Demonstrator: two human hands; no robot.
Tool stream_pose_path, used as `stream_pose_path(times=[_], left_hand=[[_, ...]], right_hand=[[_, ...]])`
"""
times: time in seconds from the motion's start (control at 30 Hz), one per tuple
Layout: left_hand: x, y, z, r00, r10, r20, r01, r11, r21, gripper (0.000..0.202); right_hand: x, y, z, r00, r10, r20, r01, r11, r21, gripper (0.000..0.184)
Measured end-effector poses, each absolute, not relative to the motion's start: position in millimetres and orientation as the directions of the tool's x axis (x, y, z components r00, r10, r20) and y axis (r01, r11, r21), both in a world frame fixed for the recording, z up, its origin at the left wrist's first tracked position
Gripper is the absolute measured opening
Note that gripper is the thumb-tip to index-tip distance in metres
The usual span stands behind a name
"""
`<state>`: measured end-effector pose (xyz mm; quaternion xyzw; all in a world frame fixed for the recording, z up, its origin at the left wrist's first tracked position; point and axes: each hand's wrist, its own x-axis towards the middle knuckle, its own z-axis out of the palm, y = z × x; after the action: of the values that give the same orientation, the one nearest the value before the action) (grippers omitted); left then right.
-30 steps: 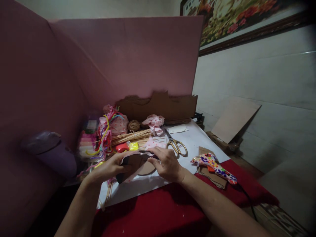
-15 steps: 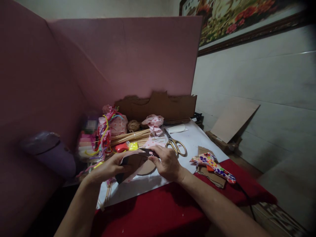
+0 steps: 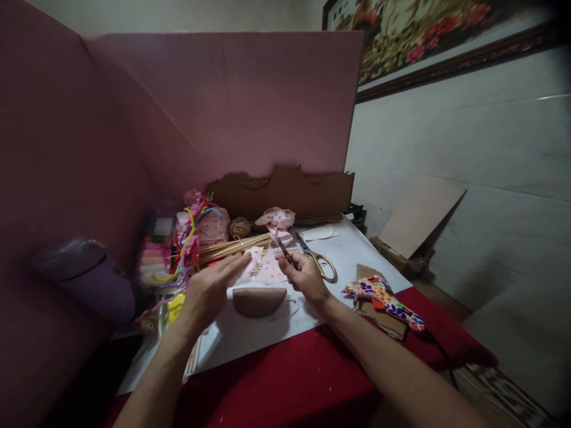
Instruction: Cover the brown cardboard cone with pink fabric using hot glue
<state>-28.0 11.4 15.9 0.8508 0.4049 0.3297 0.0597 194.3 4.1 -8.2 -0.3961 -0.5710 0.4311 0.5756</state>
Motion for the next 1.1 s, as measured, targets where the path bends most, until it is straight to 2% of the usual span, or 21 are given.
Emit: stream_pose_path(times=[0.1, 0.17, 0.23, 0.4, 0.6, 0.67, 0.73, 0.8, 0.87, 0.9, 0.93, 1.0, 1.1], left_hand=[[-25.7, 10.0, 15.7, 0.537, 0.577, 0.615, 0.714, -0.699, 0.032, 0.059], [-23.5, 8.6, 16.7, 0.587, 0.506, 0.632, 0.707, -0.701, -0.096, 0.058], [-20.9, 7.2, 17.5, 0.619, 0.472, 0.628, 0.698, -0.697, -0.163, 0.057], [-15.7, 5.5, 15.4, 0.634, 0.468, 0.616, 0.691, -0.7, -0.18, 0.058], [-15.6, 5.9, 12.3, 0.619, 0.501, 0.604, 0.711, -0.685, -0.159, 0.056], [-17.4, 6.3, 12.5, 0.582, 0.495, 0.645, 0.73, -0.667, -0.146, 0.056], [-19.3, 7.2, 12.4, 0.534, 0.475, 0.7, 0.739, -0.664, -0.114, 0.055], [-20.1, 8.6, 11.3, 0.499, 0.453, 0.739, 0.723, -0.687, -0.068, 0.056], [-19.2, 10.0, 9.2, 0.469, 0.45, 0.76, 0.679, -0.734, 0.016, 0.056], [-18.1, 10.5, 8.0, 0.449, 0.469, 0.76, 0.648, -0.757, 0.085, 0.056], [-16.7, 10.7, 6.8, 0.421, 0.507, 0.752, 0.612, -0.771, 0.177, 0.054], [-14.0, 10.3, 4.8, 0.361, 0.63, 0.688, 0.513, -0.75, 0.418, 0.047], [-12.1, 7.8, 3.8, 0.314, 0.818, 0.483, 0.285, -0.566, 0.774, 0.043]], right_hand=[[192.4, 5.1, -10.4, -0.154, 0.982, 0.114, -0.321, 0.059, -0.945, 0.047], [189.7, 4.9, -13.9, -0.222, 0.97, 0.101, -0.371, 0.012, -0.929, 0.048], [186.2, 4.7, -18.0, -0.283, 0.951, 0.123, -0.377, 0.007, -0.926, 0.052], [178.8, 1.6, -20.2, -0.323, 0.934, 0.156, -0.41, 0.01, -0.912, 0.056], [174.8, -4.4, -11.7, -0.261, 0.952, 0.158, -0.378, 0.05, -0.925, 0.031], [175.6, -2.0, -12.7, -0.168, 0.973, 0.159, -0.36, 0.089, -0.929, 0.029], [178.8, 3.1, -15.8, 0.012, 0.987, 0.16, -0.231, 0.158, -0.96, 0.029], [184.4, 9.2, -19.4, 0.186, 0.963, 0.195, -0.034, 0.205, -0.978, 0.024], [190.9, 13.9, -21.8, 0.286, 0.922, 0.261, 0.176, 0.217, -0.96, 0.02], [193.9, 15.4, -22.2, 0.308, 0.904, 0.296, 0.272, 0.214, -0.938, 0.027], [196.5, 16.1, -22.2, 0.313, 0.892, 0.326, 0.353, 0.209, -0.912, 0.034], [200.0, 16.3, -21.3, 0.296, 0.881, 0.37, 0.469, 0.203, -0.859, 0.036], [202.2, 15.7, -20.5, 0.261, 0.879, 0.399, 0.428, 0.265, -0.864, 0.042]])
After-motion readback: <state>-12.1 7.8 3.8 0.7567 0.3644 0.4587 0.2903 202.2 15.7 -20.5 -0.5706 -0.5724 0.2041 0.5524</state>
